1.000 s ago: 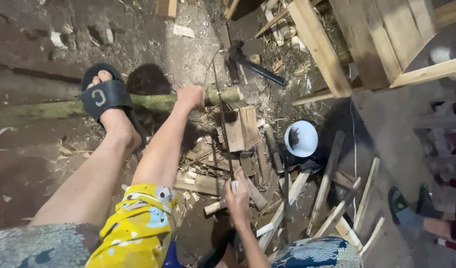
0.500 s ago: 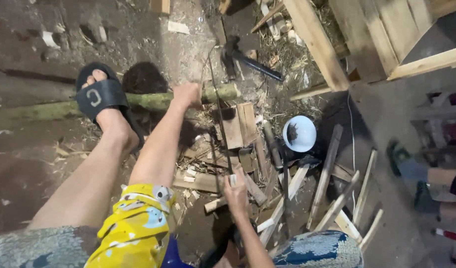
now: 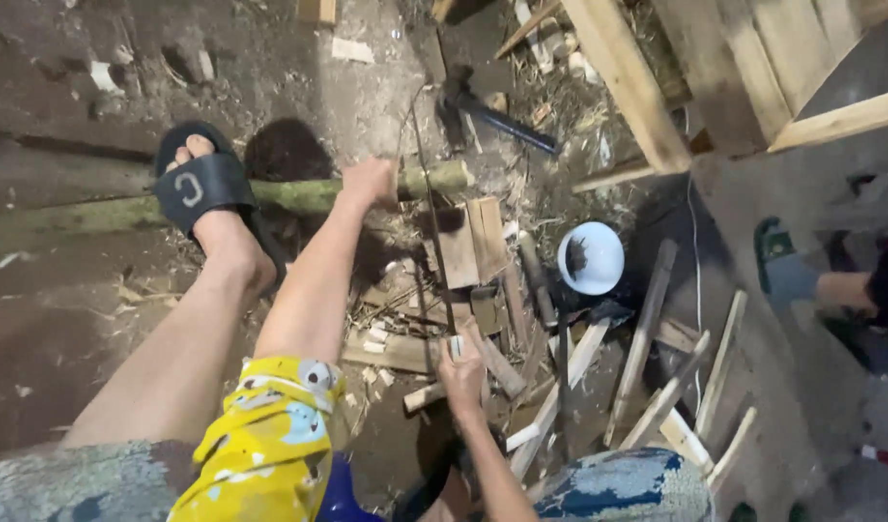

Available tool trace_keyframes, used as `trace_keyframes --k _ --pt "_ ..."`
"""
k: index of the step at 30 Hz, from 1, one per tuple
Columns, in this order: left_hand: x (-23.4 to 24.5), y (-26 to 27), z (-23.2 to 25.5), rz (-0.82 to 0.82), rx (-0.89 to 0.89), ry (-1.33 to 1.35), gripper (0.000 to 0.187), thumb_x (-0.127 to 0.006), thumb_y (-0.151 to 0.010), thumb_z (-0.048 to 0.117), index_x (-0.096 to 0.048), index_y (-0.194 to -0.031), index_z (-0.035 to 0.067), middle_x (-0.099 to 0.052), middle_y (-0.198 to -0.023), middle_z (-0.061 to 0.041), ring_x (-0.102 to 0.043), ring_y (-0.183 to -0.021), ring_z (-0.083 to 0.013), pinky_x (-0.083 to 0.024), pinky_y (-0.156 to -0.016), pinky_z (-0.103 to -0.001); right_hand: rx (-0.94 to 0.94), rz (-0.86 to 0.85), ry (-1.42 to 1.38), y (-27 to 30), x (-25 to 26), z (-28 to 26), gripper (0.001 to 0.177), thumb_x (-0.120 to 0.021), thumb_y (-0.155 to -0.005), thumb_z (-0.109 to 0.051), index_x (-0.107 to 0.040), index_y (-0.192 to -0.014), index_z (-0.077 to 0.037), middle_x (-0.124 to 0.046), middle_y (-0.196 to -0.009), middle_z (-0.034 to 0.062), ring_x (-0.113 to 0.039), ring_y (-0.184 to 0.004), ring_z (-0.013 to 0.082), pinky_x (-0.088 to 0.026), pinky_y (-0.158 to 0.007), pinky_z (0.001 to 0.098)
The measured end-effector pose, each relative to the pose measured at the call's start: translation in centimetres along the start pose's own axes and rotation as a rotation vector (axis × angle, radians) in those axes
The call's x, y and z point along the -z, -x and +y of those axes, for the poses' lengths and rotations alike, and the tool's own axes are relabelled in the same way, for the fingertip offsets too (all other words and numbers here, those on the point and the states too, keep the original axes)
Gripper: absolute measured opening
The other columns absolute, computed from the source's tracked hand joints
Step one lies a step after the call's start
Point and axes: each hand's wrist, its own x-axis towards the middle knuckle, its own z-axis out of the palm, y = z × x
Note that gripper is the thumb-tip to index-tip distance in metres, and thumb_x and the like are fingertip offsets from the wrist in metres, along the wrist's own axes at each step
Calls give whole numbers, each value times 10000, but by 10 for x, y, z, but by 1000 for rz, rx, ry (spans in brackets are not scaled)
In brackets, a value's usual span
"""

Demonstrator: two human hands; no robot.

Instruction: The person saws a long wooden log with a hand saw while seated on the floor. They then pick up a wooden frame and saw one of its side pieces.

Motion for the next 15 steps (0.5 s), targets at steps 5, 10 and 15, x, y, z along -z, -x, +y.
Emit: trace_keyframes --k 5,10,15 --pt "-17 -15 -4 21 -21 -26 534 -824 -597 318 -684 -1065 103 -689 -1068 -115 -633 -1056 -320 -394 -892 -615 253 63 -17 -55 -13 -73 272 -725 -787 -238 -681 -989 -62 -689 -837 143 -665 -808 235 -531 -719 345" --pt "-29 -25 -14 -3 -10 -53 580 -785 -576 360 -670 -1102 145 -685 -1116 -99 -623 -1095 -298 -239 -973 -695 333 206 144 -85 -68 -24 256 -693 -778 -366 -668 -891 -137 -688 -771 69 -684 -780 260 -544 -638 367" --pt "1 10 0 13 -90 -32 283 -572 -608 41 -651 -876 92 -673 -934 -132 -528 -1155 -336 -150 -999 -770 223 -71 -157 36 28 -20 389 -591 -792 -101 -593 -1175 -35 -707 -806 107 -572 -512 168 -444 -449 289"
